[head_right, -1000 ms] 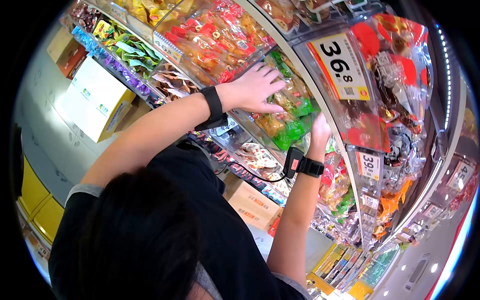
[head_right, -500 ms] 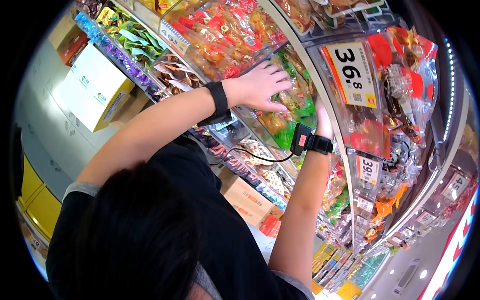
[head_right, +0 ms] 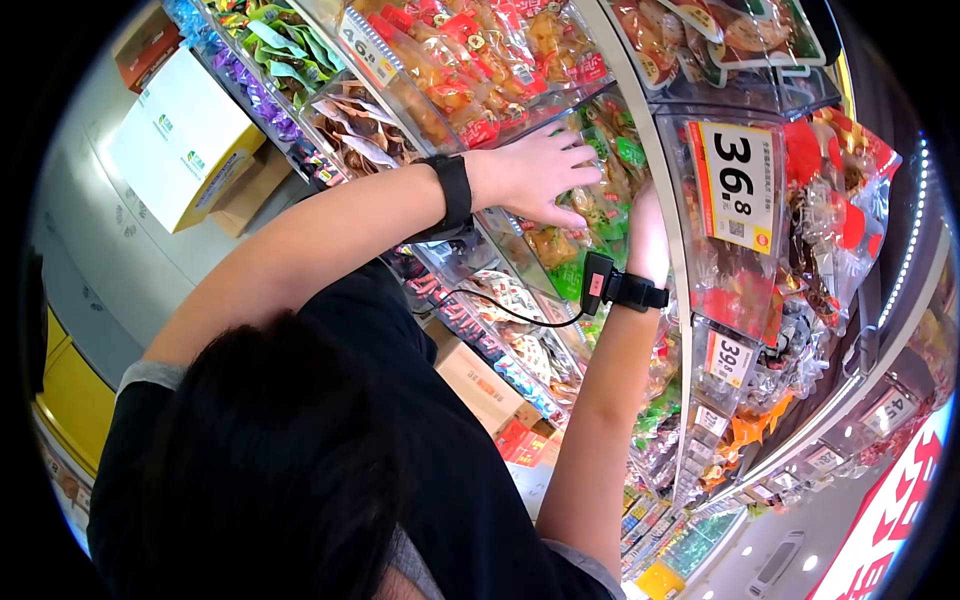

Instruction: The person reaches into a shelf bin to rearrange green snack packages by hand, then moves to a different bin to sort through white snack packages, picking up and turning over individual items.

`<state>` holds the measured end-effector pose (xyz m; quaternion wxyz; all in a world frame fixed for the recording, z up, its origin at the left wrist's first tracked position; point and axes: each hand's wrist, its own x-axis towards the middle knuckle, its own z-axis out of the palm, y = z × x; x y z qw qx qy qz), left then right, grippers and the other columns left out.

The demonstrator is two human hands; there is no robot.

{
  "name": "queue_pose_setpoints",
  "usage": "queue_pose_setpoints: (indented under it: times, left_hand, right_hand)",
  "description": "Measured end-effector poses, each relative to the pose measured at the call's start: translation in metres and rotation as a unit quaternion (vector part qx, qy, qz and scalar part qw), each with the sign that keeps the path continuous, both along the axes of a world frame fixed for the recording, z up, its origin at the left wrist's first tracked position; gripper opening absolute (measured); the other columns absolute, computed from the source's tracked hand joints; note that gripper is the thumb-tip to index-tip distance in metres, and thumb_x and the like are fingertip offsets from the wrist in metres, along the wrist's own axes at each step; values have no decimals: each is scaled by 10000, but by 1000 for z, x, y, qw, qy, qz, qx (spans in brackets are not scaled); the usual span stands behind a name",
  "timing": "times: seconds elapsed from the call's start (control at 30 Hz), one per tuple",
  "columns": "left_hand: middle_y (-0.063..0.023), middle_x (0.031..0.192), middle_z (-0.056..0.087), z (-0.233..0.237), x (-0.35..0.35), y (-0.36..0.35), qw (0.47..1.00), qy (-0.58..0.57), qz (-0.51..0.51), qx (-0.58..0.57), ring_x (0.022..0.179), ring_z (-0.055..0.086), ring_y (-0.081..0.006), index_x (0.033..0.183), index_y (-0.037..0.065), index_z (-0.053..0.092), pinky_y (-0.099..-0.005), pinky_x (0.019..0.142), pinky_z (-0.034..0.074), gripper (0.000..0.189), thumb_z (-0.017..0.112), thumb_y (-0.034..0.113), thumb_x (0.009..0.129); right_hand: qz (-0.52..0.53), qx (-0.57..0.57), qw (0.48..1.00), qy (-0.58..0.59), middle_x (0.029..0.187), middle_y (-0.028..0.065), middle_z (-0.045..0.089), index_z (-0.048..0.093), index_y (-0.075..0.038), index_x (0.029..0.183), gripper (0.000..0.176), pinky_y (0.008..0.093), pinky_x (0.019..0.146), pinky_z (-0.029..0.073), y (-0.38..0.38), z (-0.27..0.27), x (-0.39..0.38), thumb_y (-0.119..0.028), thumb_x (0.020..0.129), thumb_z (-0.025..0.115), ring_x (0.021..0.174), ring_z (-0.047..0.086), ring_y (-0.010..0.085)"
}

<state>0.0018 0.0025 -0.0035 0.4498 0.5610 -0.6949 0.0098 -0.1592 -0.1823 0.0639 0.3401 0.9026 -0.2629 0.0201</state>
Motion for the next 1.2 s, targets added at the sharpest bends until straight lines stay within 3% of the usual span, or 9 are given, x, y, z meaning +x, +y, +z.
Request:
queue_pose_setpoints:
  times: [0.07, 0.17, 0.43, 0.53, 0.63, 0.7, 0.77, 0.93, 1.2]
  left_hand:
    - [-154, 1177, 514, 3, 4, -3, 1000, 6, 2, 6, 1087, 480, -339, 1147, 62, 526, -496, 966, 326, 609, 565, 538, 769]
    - [-157, 1182, 513, 4, 5, -5, 1000, 16, -10, 19, 1097, 471, -344, 1157, 62, 524, -497, 965, 329, 616, 564, 538, 768]
    - [-161, 1179, 508, 3, 0, 0, 999, 29, -23, 30, 1082, 464, -343, 1152, 55, 522, -468, 945, 352, 612, 581, 519, 758]
    - [-160, 1164, 509, 2, -1, -1, 999, 38, -23, 15, 1064, 468, -342, 1128, 61, 528, -454, 918, 381, 595, 578, 524, 758]
    - [-156, 1150, 512, 1, -1, -2, 999, 36, -20, 8, 1053, 471, -345, 1113, 68, 533, -445, 898, 403, 585, 572, 532, 759]
    - [-154, 1151, 512, 2, -1, -3, 999, 32, -22, 9, 1053, 471, -345, 1119, 68, 531, -445, 899, 402, 589, 572, 532, 759]
    - [-155, 1163, 510, 2, -1, -2, 999, 30, -20, 17, 1056, 469, -346, 1140, 68, 528, -443, 905, 398, 602, 573, 531, 758]
    - [-157, 1182, 504, -2, -3, -4, 1000, 21, -10, 2, 1061, 468, -344, 1173, 69, 520, -444, 914, 393, 623, 569, 534, 762]
    - [-156, 1168, 502, 3, 0, -1, 998, 37, -32, 33, 1094, 453, -344, 1154, 59, 517, -491, 968, 325, 606, 581, 514, 758]
  right_hand:
    - [-80, 114, 989, -52, 974, 236, 618, 565, -176, 1174, 322, 476, 795, 472, 25, 15, 27, -207, 857, 513, 908, 595, 401]
    - [-97, 162, 981, -36, 943, 227, 629, 567, -213, 1175, 345, 486, 787, 476, 5, 12, 27, -236, 832, 538, 894, 600, 409]
    - [-221, 163, 957, 95, 964, 246, 617, 642, -6, 937, 284, 488, 785, 475, 10, 10, 50, -256, 824, 570, 913, 591, 415]
    - [-227, 173, 953, 99, 894, 237, 631, 653, -14, 922, 279, 432, 772, 496, -6, 10, 48, -265, 816, 592, 875, 635, 347]
    - [-177, 337, 920, 98, 846, 171, 658, 648, -7, 974, 241, 339, 734, 515, -27, 12, 28, -194, 829, 597, 823, 658, 228]
    - [-214, 481, 841, -124, 859, 95, 654, 625, 16, 1023, 222, 258, 688, 505, -27, 8, 17, -105, 843, 578, 771, 621, 138]
    - [-219, 477, 833, -178, 917, 78, 641, 596, 43, 1045, 227, 234, 663, 497, -21, 10, 16, -78, 855, 570, 749, 606, 141]
    - [-61, 197, 950, -236, 861, 88, 630, 605, 8, 1045, 259, 272, 699, 478, -37, 1, 20, -124, 825, 637, 750, 594, 154]
    - [-63, 279, 952, -105, 843, 92, 622, 607, -33, 1052, 259, 285, 722, 448, -31, 11, 37, -172, 836, 643, 791, 575, 157]
